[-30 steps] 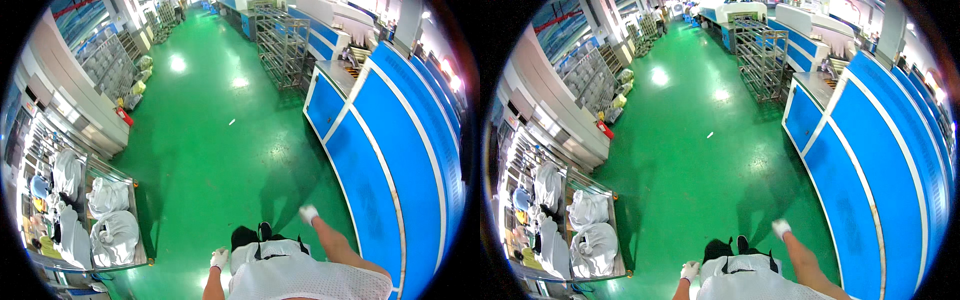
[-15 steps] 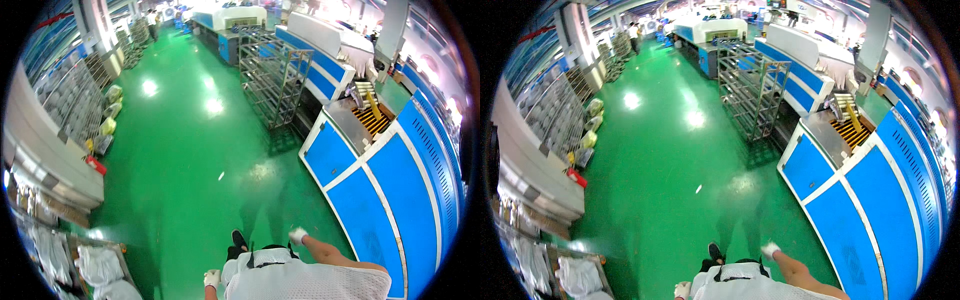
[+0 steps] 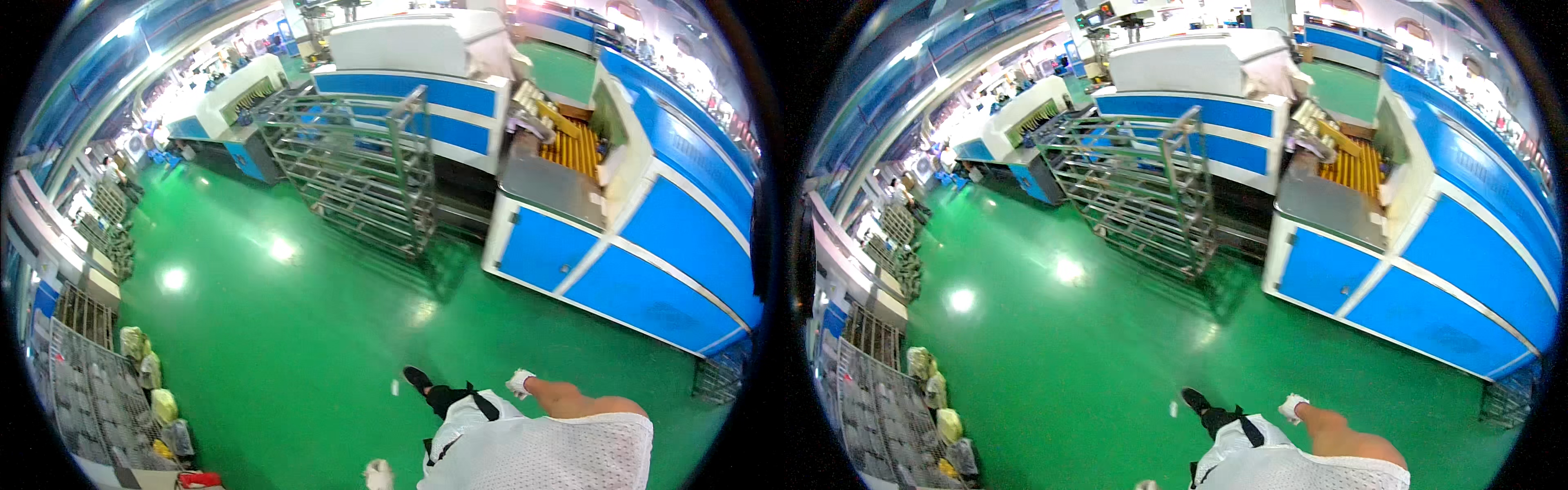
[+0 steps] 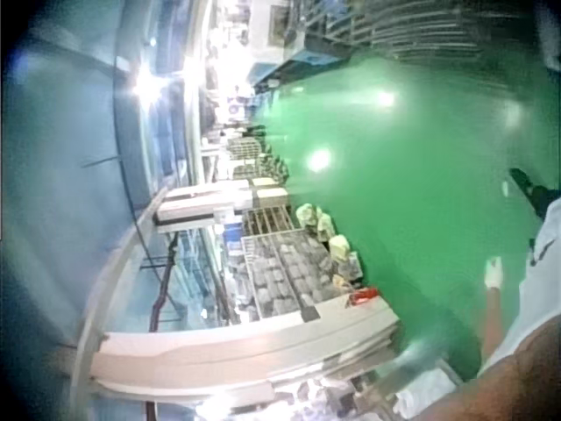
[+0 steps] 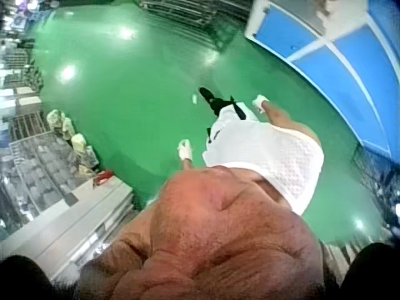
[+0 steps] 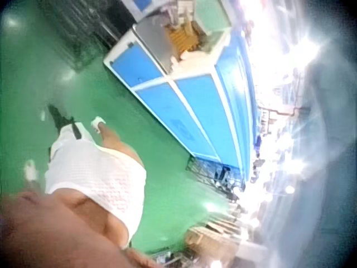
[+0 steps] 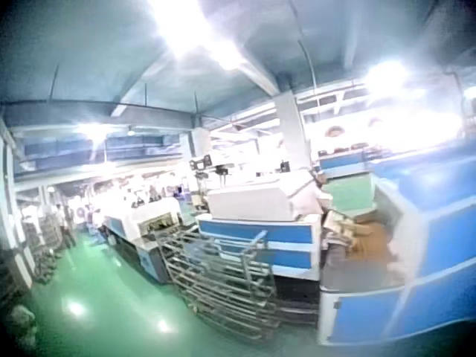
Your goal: The person picks up shoes from a conveyor belt, walks to a machine, and places the shoes into the machine one at a time while pressing buttons.
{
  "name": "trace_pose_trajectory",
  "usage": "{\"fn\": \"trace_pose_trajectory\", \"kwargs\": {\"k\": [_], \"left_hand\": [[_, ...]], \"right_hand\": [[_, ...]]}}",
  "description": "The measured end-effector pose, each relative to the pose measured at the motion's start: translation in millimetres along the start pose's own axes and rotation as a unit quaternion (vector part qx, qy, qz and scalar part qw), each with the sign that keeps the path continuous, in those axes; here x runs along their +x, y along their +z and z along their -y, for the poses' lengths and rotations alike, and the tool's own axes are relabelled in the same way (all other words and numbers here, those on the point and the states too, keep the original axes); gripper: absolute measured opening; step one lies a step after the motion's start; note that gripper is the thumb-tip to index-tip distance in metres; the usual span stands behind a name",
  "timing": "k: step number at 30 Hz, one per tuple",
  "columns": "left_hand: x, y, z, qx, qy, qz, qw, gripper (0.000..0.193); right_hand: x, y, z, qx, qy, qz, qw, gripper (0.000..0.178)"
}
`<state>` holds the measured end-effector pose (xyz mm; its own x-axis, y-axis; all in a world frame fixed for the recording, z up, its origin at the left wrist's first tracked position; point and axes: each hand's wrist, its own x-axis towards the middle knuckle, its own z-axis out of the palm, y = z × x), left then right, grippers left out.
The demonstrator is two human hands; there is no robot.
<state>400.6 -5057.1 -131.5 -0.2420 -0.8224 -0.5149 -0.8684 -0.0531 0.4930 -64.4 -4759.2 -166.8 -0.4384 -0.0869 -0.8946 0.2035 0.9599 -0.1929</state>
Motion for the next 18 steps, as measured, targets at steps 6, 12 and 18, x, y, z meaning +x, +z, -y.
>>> {"fn": "trace_pose_trajectory", "kwargs": {"k": [6, 12, 18], "left_hand": [[63.2, -80.2, -73.1, 0.009, -0.047, 0.13, 0.99, 0.046], [171.2, -128.8, -106.9, -0.059, -0.16, 0.023, 0.985, 0.051], [349.5, -199.6, -87.9, -0.041, -0.074, 0.036, 0.996, 0.044]], "right_hand": [[43.4, 8.6, 300.7, -0.14, -0.159, -0.03, 0.977, 0.041], [40.9, 20.8, 592.5, -0.246, -0.314, -0.07, 0.914, 0.051], [90.9, 62.8, 743.7, -0.317, -0.388, -0.095, 0.86, 0.055]]}}
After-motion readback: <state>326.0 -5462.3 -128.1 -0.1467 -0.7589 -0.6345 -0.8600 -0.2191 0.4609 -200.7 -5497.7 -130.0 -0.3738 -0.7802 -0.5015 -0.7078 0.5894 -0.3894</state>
